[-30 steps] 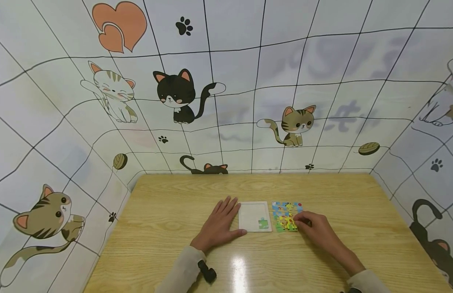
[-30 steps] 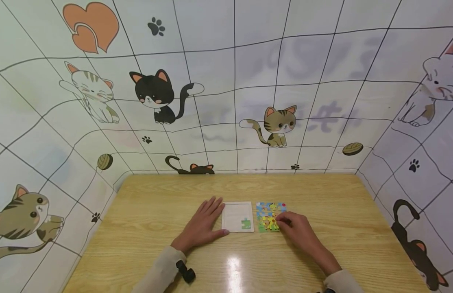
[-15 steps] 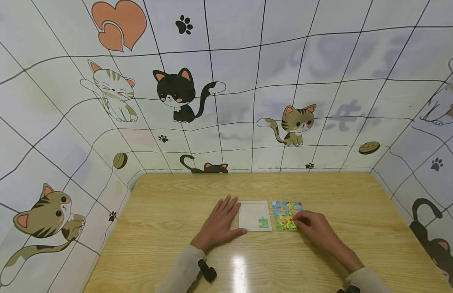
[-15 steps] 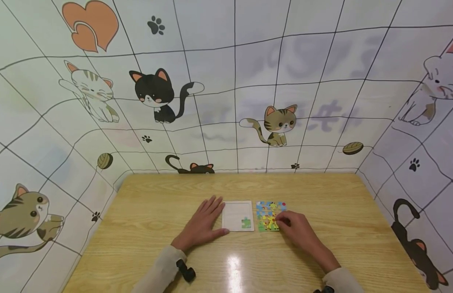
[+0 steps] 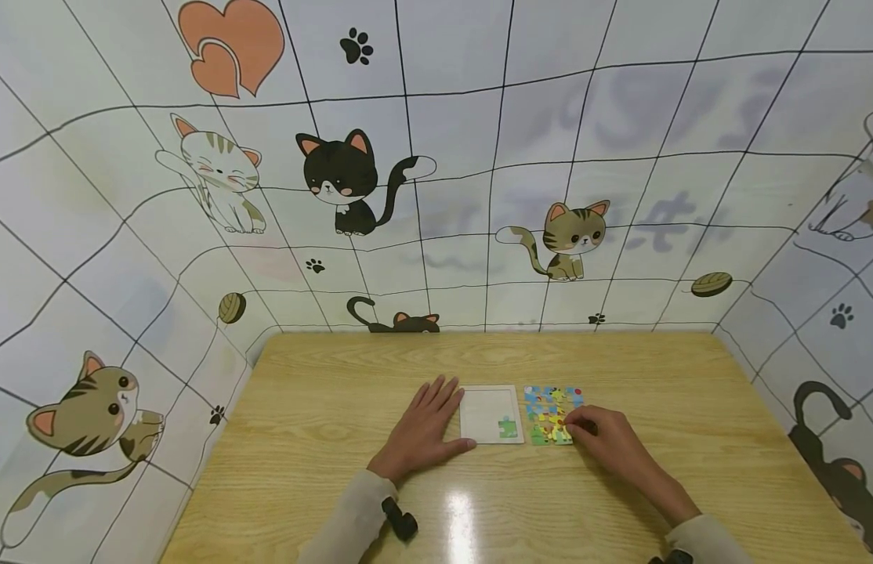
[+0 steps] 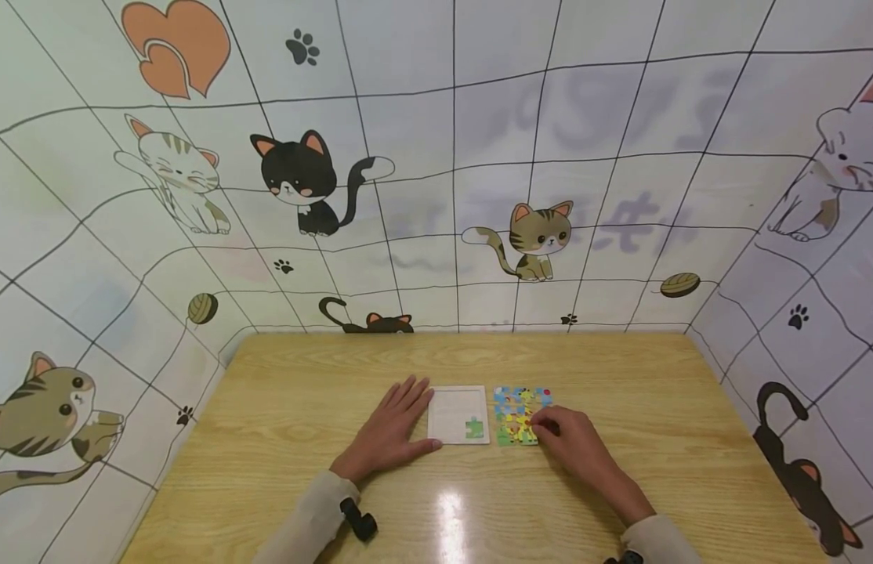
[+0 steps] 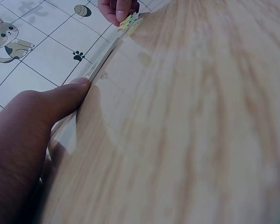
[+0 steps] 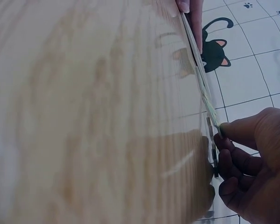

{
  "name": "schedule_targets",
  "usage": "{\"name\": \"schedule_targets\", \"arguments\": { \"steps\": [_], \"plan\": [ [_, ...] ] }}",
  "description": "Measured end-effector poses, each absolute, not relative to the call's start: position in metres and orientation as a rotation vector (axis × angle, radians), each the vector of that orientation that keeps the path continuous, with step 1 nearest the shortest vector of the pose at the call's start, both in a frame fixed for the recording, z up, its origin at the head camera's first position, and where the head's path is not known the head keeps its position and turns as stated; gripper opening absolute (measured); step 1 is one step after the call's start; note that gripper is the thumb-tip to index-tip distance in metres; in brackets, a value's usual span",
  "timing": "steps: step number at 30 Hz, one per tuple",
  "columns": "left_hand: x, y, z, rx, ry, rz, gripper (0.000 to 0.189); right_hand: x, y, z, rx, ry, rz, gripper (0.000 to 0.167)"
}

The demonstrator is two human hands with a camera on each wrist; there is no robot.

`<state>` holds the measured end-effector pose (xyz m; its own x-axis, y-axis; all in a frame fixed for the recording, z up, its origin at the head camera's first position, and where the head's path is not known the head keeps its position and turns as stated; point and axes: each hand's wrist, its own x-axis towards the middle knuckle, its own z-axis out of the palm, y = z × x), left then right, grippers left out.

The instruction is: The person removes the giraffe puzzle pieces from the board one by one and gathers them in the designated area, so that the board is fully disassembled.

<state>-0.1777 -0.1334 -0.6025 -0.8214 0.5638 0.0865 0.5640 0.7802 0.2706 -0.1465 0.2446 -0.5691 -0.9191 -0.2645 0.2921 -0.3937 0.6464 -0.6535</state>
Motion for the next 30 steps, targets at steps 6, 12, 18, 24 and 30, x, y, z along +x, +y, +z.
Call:
{"name": "schedule_targets", "arguments": {
  "steps": [6, 12, 18, 24, 30],
  "plan": [
    [-0.1773, -0.1332, -0.6017, -0.938, -2.963, -0.462, 0.102, -0.1458, 0.243, -0.5678, 0.51, -2.739, 1.097, 0.018],
    [-0.1775, -0.1331, -0.6023, -0.939, -2.957, -0.467, 0.102, -0.1471, 0.2413, -0.5682, 0.48, -2.795, 1.047, 0.016],
    [-0.1767, -0.1329, -0.6007, -0.942, -2.941, -0.469, 0.101, -0.1468, 0.2405, -0.5674, 0.491, -2.778, 1.02, 0.018],
    [-0.1751, -0.133, -0.5975, -0.949, -2.929, -0.463, 0.1, -0.147, 0.2408, -0.567, 0.497, -2.773, 0.992, 0.017],
    [-0.1752, -0.1331, -0.5975, -0.947, -2.939, -0.464, 0.101, -0.1475, 0.2411, -0.5655, 0.486, -2.78, 1.005, 0.016]
  ]
}}
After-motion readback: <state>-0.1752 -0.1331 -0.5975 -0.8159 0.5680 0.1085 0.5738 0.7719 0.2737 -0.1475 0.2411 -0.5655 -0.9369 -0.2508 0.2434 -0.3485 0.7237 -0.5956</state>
